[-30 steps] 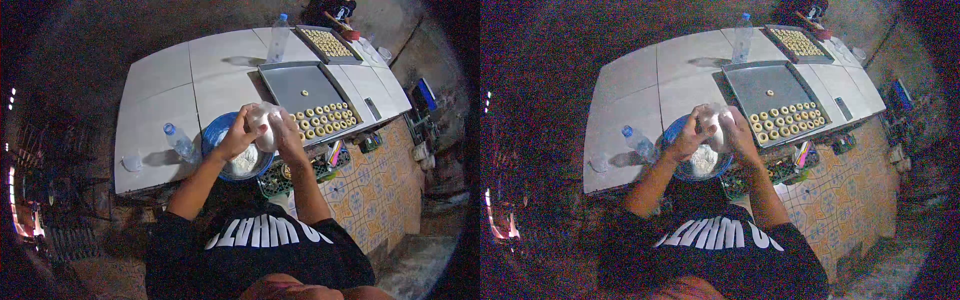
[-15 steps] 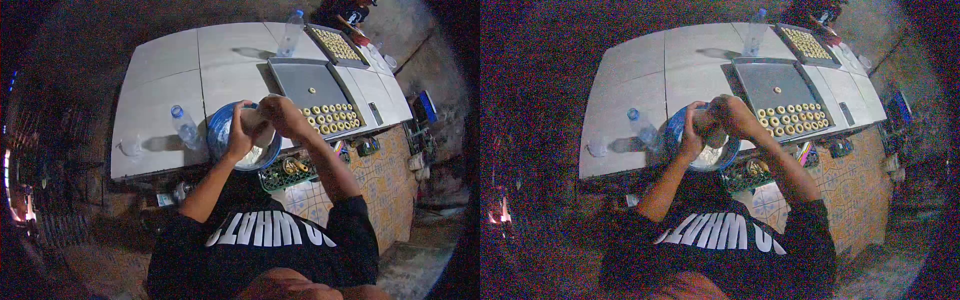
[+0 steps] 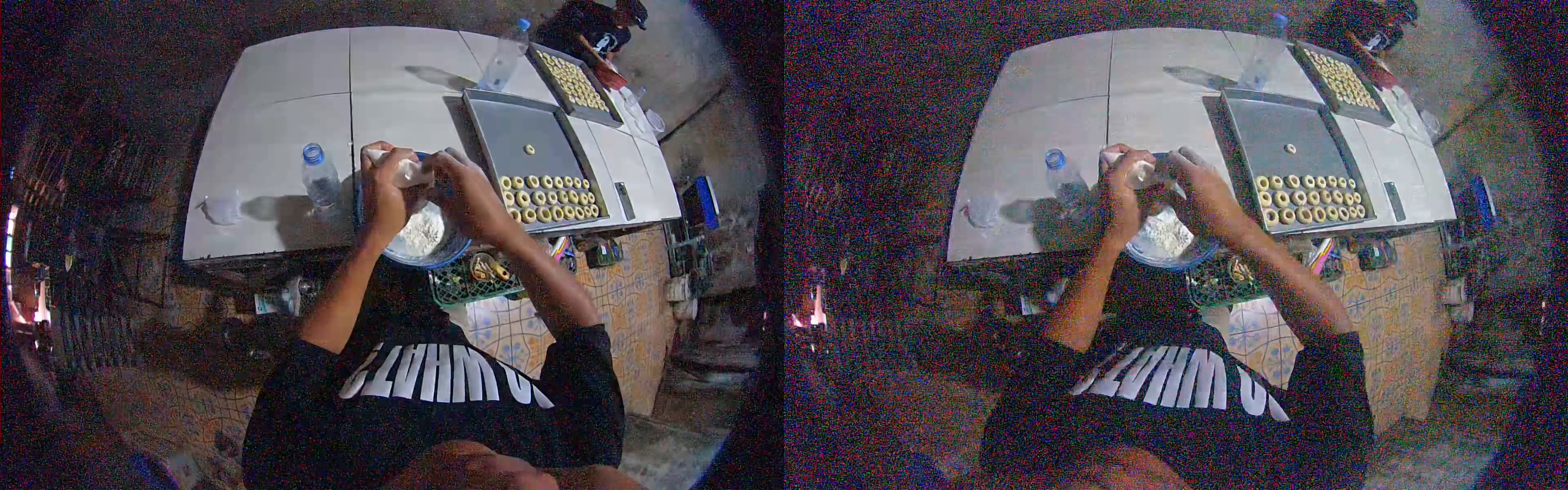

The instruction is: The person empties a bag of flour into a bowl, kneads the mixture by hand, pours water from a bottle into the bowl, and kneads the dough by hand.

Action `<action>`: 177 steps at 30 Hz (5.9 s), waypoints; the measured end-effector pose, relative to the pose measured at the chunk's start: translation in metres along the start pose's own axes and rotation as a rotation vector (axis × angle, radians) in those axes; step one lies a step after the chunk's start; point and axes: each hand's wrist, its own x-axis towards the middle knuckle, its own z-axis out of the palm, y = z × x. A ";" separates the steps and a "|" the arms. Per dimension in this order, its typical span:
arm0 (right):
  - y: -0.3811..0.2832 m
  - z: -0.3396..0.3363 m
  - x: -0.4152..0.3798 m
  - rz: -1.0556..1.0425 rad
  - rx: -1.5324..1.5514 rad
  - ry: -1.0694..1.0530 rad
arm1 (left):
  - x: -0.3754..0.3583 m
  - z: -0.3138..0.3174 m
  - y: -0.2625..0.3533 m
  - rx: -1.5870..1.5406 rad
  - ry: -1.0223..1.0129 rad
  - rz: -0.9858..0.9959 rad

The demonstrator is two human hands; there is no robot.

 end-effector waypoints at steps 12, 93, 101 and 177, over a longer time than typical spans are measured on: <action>0.024 0.023 -0.013 0.036 0.526 -0.082 | 0.000 -0.001 -0.004 0.404 -0.063 0.190; 0.046 0.074 0.004 0.382 0.491 0.238 | 0.054 0.016 -0.072 0.771 -0.185 0.485; 0.060 0.064 0.015 0.433 0.526 0.273 | 0.077 0.017 -0.090 0.705 -0.094 0.384; 0.117 0.069 -0.055 0.501 0.857 0.478 | 0.021 -0.012 -0.031 0.051 -0.575 -0.465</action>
